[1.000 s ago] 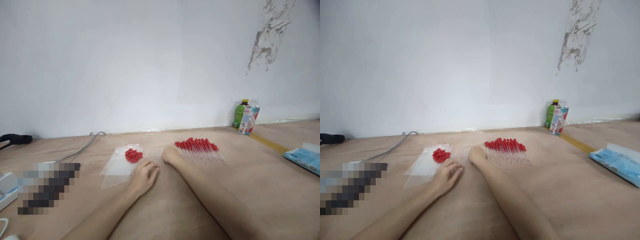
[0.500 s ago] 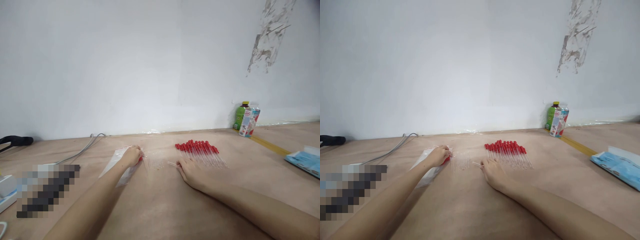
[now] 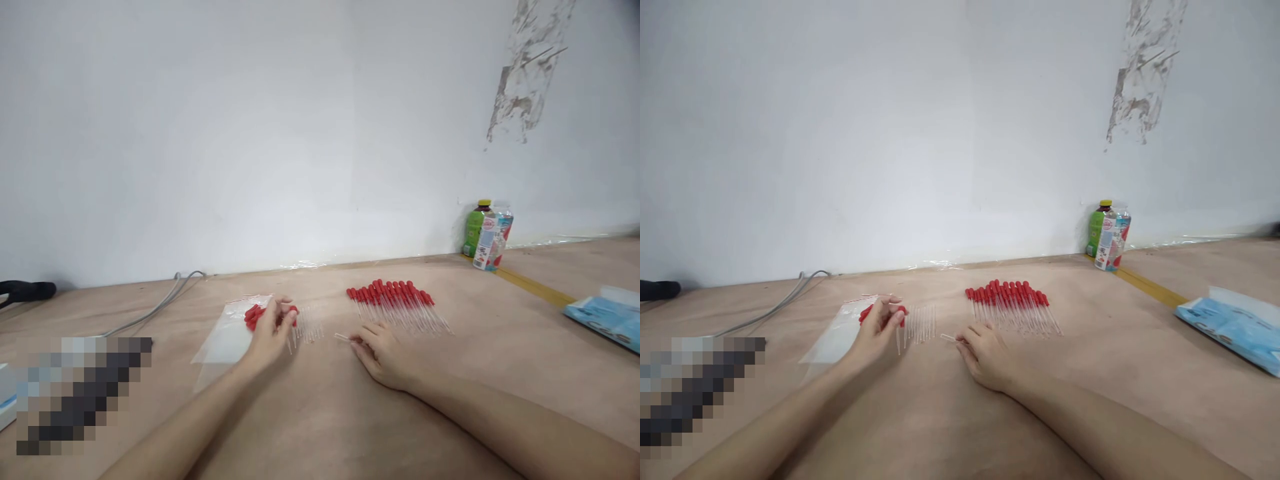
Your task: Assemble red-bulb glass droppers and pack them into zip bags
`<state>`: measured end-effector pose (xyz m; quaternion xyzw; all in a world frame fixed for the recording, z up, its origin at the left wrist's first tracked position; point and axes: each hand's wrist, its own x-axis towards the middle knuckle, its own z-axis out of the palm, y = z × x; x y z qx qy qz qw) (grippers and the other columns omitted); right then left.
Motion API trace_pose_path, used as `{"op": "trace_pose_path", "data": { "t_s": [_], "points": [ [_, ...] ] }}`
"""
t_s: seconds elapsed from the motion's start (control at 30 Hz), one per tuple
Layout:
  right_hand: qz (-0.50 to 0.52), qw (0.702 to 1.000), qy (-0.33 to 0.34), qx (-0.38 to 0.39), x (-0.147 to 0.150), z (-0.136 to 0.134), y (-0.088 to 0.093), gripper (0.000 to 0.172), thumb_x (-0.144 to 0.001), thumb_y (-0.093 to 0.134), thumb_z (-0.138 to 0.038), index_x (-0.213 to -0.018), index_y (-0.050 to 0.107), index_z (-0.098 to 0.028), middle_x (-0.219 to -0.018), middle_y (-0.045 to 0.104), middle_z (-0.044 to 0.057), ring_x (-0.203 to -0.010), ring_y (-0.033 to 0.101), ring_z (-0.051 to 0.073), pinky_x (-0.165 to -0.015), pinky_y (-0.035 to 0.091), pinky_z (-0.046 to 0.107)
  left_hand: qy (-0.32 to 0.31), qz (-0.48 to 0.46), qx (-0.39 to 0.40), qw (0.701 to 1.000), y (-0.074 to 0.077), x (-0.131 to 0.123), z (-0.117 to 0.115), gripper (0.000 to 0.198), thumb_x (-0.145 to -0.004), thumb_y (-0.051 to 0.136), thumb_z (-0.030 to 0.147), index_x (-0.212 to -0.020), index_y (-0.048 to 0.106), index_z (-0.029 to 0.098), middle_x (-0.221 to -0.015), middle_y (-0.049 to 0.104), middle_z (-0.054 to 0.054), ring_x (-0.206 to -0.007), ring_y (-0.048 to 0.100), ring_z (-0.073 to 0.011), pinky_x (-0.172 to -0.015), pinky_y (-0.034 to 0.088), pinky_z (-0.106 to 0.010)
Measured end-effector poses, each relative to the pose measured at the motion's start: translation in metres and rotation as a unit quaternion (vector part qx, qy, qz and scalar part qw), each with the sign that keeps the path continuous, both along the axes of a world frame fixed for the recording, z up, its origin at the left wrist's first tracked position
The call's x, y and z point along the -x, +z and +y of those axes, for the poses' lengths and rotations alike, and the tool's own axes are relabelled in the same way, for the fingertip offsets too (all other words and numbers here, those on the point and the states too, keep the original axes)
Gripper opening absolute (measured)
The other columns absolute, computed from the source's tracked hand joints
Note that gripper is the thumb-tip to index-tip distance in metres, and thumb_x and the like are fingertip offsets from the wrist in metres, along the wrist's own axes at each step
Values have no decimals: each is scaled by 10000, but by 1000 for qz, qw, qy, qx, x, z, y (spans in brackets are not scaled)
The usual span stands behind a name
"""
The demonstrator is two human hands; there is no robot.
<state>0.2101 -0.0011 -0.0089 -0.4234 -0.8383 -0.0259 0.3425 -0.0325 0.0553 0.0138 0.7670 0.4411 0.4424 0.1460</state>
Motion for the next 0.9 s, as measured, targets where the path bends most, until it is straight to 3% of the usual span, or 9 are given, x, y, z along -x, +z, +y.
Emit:
{"op": "trace_pose_path", "data": {
  "t_s": [0.07, 0.2, 0.33, 0.63, 0.9],
  "points": [
    [-7, 1000, 6, -5, 0, -2, 2, 178, -829, 394, -207, -845, 569, -179, -769, 595, 36, -709, 516, 141, -697, 346, 287, -34, -46, 51, 997, -9, -15, -17, 248, -854, 396, 299, -1081, 427, 205, -760, 566, 1, -686, 552, -129, -653, 436, -258],
    [-14, 1000, 20, 2, 0, -5, 3, 188, -822, 394, -218, -854, 576, -181, -723, 607, 35, -671, 520, 140, -689, 335, 293, -87, -70, 171, 979, -15, -30, -38, 155, -795, 481, 302, -869, 534, 176, -842, 617, -32, -786, 574, -155, -727, 438, -286],
    [-4, 1000, 20, -2, 1, -5, 3, 184, -817, 406, -222, -864, 578, -178, -710, 617, 31, -651, 520, 135, -698, 324, 297, -84, -76, 218, 969, -14, -32, -42, 180, -734, 568, 338, -776, 509, 172, -730, 606, -7, -673, 572, -143, -600, 432, -246],
    [-13, 999, 34, 8, 1, -4, 4, 181, -818, 411, -229, -884, 572, -176, -721, 621, 30, -658, 523, 135, -720, 315, 305, -122, -97, 229, 961, -20, -34, -42, 238, -749, 568, 367, -744, 414, 186, -584, 537, 48, -526, 523, -100, -470, 335, -189],
    [-7, 997, 74, 7, 3, 2, -8, 162, -829, 410, -222, -901, 549, -179, -739, 615, 20, -657, 507, 129, -714, 313, 306, -114, -108, 224, 962, -15, -35, -45, 231, -750, 559, 376, -829, 442, 193, -745, 621, 6, -713, 613, -161, -604, 445, -251]
  ]
}}
